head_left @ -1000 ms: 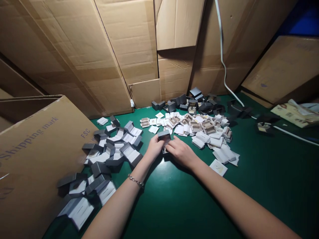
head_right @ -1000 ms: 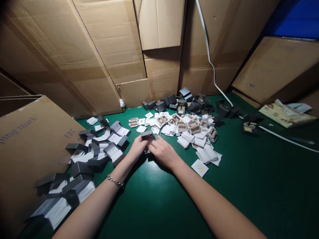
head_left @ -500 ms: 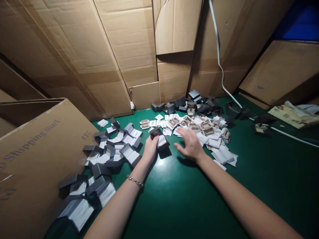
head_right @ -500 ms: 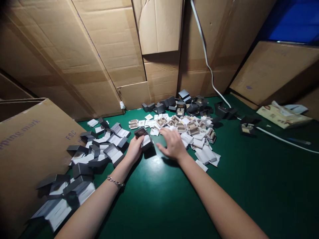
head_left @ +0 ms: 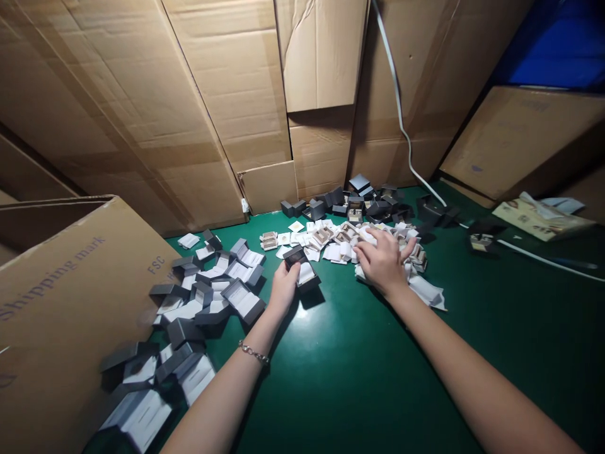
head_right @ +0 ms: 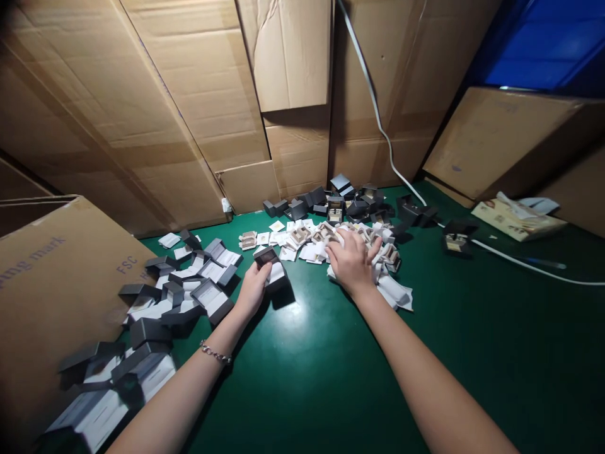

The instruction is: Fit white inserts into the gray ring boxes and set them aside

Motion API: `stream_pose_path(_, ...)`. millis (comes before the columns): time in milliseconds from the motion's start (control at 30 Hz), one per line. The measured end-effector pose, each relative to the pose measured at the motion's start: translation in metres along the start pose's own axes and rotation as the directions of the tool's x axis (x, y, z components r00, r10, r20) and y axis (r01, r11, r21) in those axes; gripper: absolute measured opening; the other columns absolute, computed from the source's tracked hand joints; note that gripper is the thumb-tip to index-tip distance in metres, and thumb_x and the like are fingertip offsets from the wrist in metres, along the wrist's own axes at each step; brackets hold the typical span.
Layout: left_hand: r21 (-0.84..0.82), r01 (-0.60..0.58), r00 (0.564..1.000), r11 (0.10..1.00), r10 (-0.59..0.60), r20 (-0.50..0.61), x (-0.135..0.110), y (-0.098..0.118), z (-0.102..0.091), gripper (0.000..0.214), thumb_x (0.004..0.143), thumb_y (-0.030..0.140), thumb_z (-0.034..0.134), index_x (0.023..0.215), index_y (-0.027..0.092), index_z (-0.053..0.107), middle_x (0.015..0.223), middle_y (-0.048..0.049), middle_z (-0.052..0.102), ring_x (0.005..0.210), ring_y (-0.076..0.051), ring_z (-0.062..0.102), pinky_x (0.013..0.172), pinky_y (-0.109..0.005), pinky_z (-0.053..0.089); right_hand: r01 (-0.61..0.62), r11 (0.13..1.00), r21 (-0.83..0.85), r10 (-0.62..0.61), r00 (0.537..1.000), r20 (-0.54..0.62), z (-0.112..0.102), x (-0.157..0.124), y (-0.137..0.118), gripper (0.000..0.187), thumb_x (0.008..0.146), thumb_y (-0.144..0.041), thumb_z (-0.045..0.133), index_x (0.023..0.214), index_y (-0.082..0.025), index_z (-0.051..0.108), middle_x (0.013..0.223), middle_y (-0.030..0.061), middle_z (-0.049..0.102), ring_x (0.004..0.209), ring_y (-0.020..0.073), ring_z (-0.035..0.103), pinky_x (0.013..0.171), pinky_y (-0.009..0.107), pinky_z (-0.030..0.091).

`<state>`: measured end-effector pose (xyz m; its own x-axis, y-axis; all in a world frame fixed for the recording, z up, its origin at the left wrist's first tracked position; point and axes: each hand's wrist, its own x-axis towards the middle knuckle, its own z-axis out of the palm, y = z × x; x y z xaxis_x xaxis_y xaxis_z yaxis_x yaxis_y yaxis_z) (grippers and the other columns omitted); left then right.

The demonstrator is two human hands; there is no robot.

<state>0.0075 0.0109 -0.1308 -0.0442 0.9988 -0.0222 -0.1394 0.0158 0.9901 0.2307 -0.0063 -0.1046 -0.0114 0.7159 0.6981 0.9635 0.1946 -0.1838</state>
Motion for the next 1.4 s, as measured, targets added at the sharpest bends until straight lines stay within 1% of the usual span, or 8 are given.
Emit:
stream_pose_path(167,0.024,-0.023,0.998,0.999,0.024,-0.052,-0.004,0.004,0.001,0.033,0.071,0.036,0.061,0.094,0.013,0.062,0.095,-0.0074,0.069,0.087,-0.020,0.061,0.082,-0.032,0.046,0.313,0.899,0.305,-0.357,0.929,0.096,-0.006,-0.004,-0.023,0.016,0.088,-0.026,0.050,0.089,-0.022,0.066,0.112,0.0112,0.062,0.108,0.0271,0.055,0.101,0.052,0.039)
stream_pose_path(267,-0.070,-0.014,0.990,0.997,0.004,-0.139,-0.004,0.005,0.002,0.035,0.071,0.039,0.061,0.095,0.014,0.060,0.090,-0.0062,0.068,0.082,-0.019,0.062,0.076,-0.030,0.048,0.370,0.837,0.404,-0.466,0.868,0.170,0.006,-0.014,-0.035,0.024,0.083,-0.025,0.053,0.105,-0.018,0.060,0.117,0.0151,0.060,0.109,0.0271,0.055,0.092,0.044,0.048)
stream_pose_path(433,-0.252,0.063,0.988,0.966,-0.097,-0.124,-0.007,0.011,0.004,0.039,0.070,0.045,0.061,0.093,0.013,0.057,0.075,-0.0036,0.066,0.067,-0.017,0.062,0.060,-0.027,0.047,0.296,0.860,0.415,-0.443,0.838,0.319,0.017,-0.023,-0.040,0.065,0.076,-0.033,0.063,0.135,-0.017,0.041,0.136,0.0188,0.048,0.126,0.0312,0.044,0.101,0.051,0.041)
stream_pose_path(600,-0.233,0.057,0.981,0.971,-0.097,-0.165,-0.004,0.007,0.004,0.035,0.073,0.047,0.056,0.088,0.015,0.059,0.079,-0.0041,0.067,0.073,-0.018,0.064,0.067,-0.029,0.049,0.216,0.914,0.345,-0.366,0.807,0.464,0.005,-0.019,-0.046,0.061,0.078,-0.030,0.057,0.136,-0.021,0.042,0.112,0.0111,0.063,0.108,0.0282,0.055,0.106,0.070,0.015)
stream_pose_path(733,-0.186,0.049,0.965,0.981,-0.095,-0.245,0.002,-0.004,-0.001,0.028,0.074,0.040,0.053,0.087,0.017,0.059,0.081,-0.0030,0.067,0.077,-0.018,0.063,0.073,-0.030,0.049,0.196,0.930,0.312,-0.335,0.803,0.492,0.002,-0.018,-0.049,0.058,0.078,-0.026,0.051,0.135,-0.022,0.043,0.104,0.0090,0.064,0.104,0.0276,0.056,0.105,0.073,0.004)
stream_pose_path(900,-0.102,-0.060,0.979,0.993,0.039,-0.201,0.004,-0.010,-0.002,0.029,0.076,0.039,0.054,0.094,0.016,0.059,0.093,-0.0055,0.068,0.089,-0.019,0.063,0.083,-0.032,0.048,0.167,0.940,0.297,-0.289,0.852,0.436,0.011,-0.022,-0.047,0.057,0.081,-0.017,0.045,0.137,-0.022,0.039,0.116,0.0113,0.061,0.103,0.0260,0.058,0.105,0.073,0.006)
stream_pose_path(1233,0.076,-0.076,0.991,0.994,0.084,-0.105,-0.005,0.005,0.003,0.022,0.070,0.023,0.055,0.088,0.014,0.063,0.089,-0.0062,0.068,0.087,-0.022,0.060,0.084,-0.034,0.046,0.248,0.871,0.424,-0.304,0.950,0.068,0.026,-0.024,-0.033,0.054,0.083,-0.006,0.044,0.132,-0.024,0.031,0.126,0.0149,0.049,0.118,0.0260,0.053,0.094,0.044,0.048)
stream_pose_path(1400,0.126,-0.128,0.991,0.984,0.133,-0.029,-0.007,0.008,0.004,0.029,0.067,0.019,0.056,0.094,0.014,0.064,0.095,-0.0069,0.069,0.092,-0.022,0.061,0.088,-0.035,0.044,0.241,0.848,0.472,-0.253,0.967,-0.039,0.025,-0.025,-0.036,0.062,0.081,-0.003,0.044,0.135,-0.027,0.027,0.130,0.0147,0.046,0.117,0.0254,0.055,0.088,0.042,0.054)
